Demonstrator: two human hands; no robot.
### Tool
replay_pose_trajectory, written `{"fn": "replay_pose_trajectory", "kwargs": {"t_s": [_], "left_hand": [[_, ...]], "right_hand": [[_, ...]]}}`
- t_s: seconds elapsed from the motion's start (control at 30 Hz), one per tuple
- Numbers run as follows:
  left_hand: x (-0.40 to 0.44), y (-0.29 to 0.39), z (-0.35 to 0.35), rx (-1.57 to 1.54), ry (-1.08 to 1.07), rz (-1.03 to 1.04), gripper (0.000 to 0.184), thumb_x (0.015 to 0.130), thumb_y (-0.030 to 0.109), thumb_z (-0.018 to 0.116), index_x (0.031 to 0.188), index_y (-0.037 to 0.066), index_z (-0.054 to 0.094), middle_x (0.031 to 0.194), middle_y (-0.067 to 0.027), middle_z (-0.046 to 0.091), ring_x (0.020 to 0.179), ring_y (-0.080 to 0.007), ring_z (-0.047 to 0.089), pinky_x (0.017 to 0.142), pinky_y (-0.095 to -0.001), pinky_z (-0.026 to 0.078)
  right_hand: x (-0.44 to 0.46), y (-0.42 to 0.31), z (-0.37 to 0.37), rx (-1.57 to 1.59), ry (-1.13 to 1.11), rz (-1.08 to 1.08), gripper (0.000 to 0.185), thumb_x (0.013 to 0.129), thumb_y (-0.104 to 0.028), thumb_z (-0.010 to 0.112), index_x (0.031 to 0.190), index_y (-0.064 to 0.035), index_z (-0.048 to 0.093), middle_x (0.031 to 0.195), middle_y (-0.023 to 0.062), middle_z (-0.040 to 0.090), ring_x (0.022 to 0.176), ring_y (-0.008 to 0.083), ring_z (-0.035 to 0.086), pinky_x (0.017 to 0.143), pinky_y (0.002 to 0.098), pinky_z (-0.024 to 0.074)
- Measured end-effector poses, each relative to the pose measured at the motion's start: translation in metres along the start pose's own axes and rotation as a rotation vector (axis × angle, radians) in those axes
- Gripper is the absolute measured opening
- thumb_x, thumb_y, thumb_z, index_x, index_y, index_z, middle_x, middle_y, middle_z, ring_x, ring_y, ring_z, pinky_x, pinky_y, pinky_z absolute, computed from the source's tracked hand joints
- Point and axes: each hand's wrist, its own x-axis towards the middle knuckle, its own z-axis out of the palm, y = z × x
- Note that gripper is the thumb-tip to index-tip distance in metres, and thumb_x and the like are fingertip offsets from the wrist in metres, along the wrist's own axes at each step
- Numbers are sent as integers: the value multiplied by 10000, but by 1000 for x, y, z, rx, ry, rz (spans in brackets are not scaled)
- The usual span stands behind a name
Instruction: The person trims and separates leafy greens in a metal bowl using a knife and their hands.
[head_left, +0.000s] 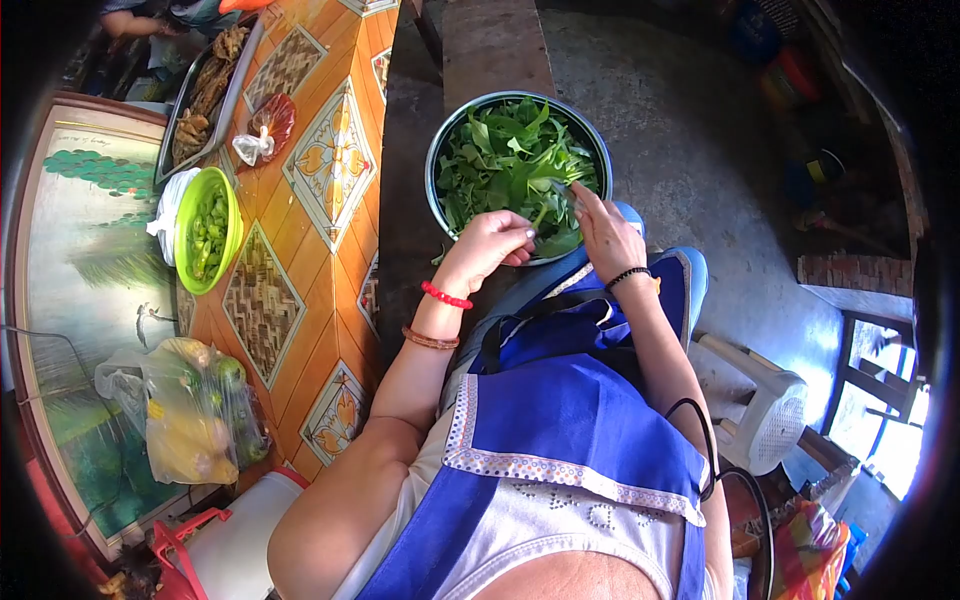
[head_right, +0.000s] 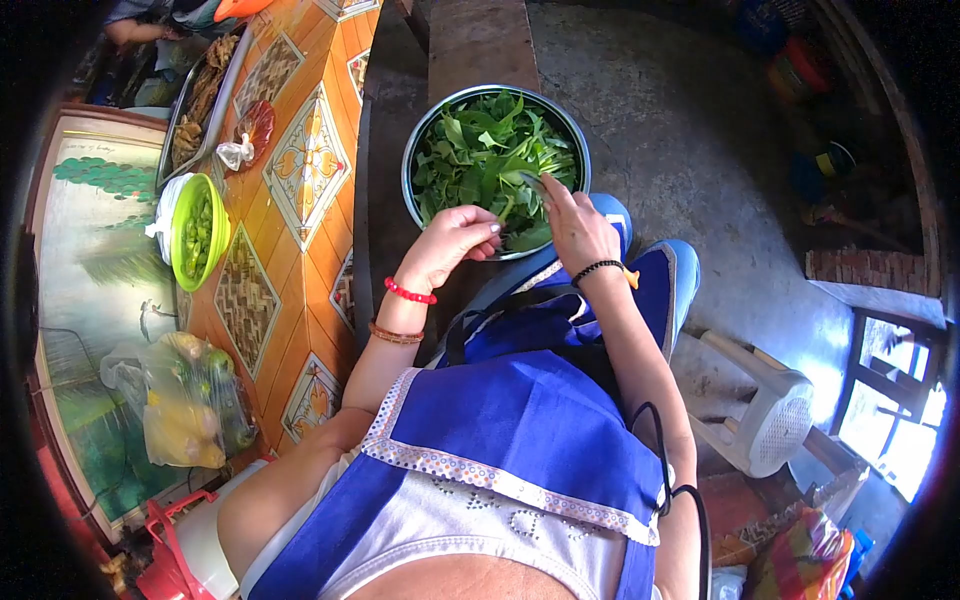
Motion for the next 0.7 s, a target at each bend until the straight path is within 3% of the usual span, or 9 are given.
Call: {"fn": "replay_pose_trajectory", "kwargs": {"t_s": [0.17, 0.27, 0.33, 0.37, 0.5, 0.6, 0.63, 0.7], "left_hand": [[26, 23, -20, 170, 153, 323, 177, 874, 134, 692, 980, 16, 612, 778, 13, 601, 663, -41, 543, 597, -197, 457], [47, 36, -26, 292, 271, 484, 193, 842, 111, 710, 971, -8, 631, 762, -46, 639, 651, -111, 602, 593, -244, 487], [53, 45, -23, 637, 465, 787, 185, 830, 127, 712, 958, 5, 656, 810, -99, 663, 674, -194, 649, 623, -301, 512], [51, 48, -27, 681, 475, 791, 141, 833, 129, 691, 917, 17, 673, 815, -143, 671, 694, -267, 664, 642, -341, 519], [35, 39, -47, 635, 528, 652, 129, 863, 111, 631, 906, -8, 659, 791, -179, 676, 730, -291, 681, 649, -333, 517], [13, 23, -68, 770, 542, 511, 115, 850, 87, 623, 902, -8, 662, 793, -183, 677, 727, -307, 681, 652, -336, 520], [7, 19, -73, 836, 549, 396, 130, 847, 102, 628, 913, -3, 668, 820, -156, 689, 764, -243, 684, 701, -312, 519], [2, 5, -81, 1039, 543, 363, 119, 810, 114, 649, 858, 8, 674, 819, -166, 669, 773, -286, 664, 710, -349, 515]], "right_hand": [[-6, 6, 22, 182, -112, 4, 352, 956, -301, 500, 1290, -190, 512, 1075, 195, 630, 971, 382, 617, 806, 451, 493], [-6, 10, 24, 197, -112, -24, 357, 951, -293, 516, 1280, -155, 520, 1078, 185, 634, 999, 373, 608, 822, 440, 487], [-7, 11, 19, 206, -93, -11, 357, 949, -290, 520, 1277, -150, 523, 1089, 184, 633, 1005, 372, 607, 827, 438, 486], [-8, 11, 17, 219, -79, 3, 357, 947, -287, 525, 1274, -144, 526, 1099, 184, 632, 1011, 371, 607, 833, 437, 484], [-7, 17, 19, 254, -65, 25, 356, 943, -278, 533, 1267, -131, 533, 1124, 182, 630, 1019, 370, 607, 841, 432, 484], [-7, 18, 20, 276, -79, 29, 356, 940, -268, 539, 1263, -120, 537, 1137, 182, 630, 1027, 368, 607, 852, 424, 482], [-7, 18, 21, 283, -80, 20, 355, 938, -266, 542, 1259, -114, 540, 1134, 181, 632, 1026, 367, 608, 853, 421, 482], [-6, 17, 22, 293, -81, 9, 355, 937, -264, 545, 1256, -109, 542, 1130, 180, 633, 1025, 365, 609, 854, 418, 481]]}}
